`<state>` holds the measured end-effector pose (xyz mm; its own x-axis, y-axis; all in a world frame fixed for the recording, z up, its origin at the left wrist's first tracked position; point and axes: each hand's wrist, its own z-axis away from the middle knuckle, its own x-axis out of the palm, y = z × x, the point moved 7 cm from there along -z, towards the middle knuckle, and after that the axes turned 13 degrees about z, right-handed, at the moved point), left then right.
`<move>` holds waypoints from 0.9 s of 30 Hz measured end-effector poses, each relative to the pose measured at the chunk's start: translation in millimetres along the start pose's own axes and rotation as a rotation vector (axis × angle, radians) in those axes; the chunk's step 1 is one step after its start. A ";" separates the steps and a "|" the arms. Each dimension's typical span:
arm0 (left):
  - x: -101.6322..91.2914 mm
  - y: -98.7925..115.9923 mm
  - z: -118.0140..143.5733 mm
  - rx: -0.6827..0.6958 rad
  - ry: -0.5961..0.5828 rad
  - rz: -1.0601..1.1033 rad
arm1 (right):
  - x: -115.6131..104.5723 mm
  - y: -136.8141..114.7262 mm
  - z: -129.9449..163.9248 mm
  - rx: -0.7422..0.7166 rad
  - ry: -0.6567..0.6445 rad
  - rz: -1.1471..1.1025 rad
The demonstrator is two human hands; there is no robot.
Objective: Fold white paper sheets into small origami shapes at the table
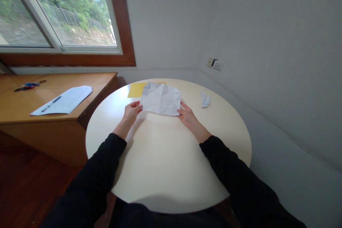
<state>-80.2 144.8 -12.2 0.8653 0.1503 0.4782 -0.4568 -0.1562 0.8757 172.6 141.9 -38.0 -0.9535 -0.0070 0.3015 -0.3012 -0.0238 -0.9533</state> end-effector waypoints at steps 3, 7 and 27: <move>0.5 -1.0 -0.4 -0.036 -0.009 0.043 | 0.6 0.1 0.7 0.002 -0.005 0.003; -3.3 -1.4 -1.9 -0.081 0.003 0.118 | -4.0 1.0 -0.9 0.007 0.051 -0.023; -10.0 0.4 -6.7 -0.109 0.020 0.182 | -12.1 -9.9 4.5 -0.031 0.201 0.015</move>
<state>-90.4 149.7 -16.2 0.7629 0.1485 0.6293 -0.6256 -0.0765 0.7764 187.2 137.8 -32.1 -0.9406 0.1923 0.2796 -0.2839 0.0055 -0.9588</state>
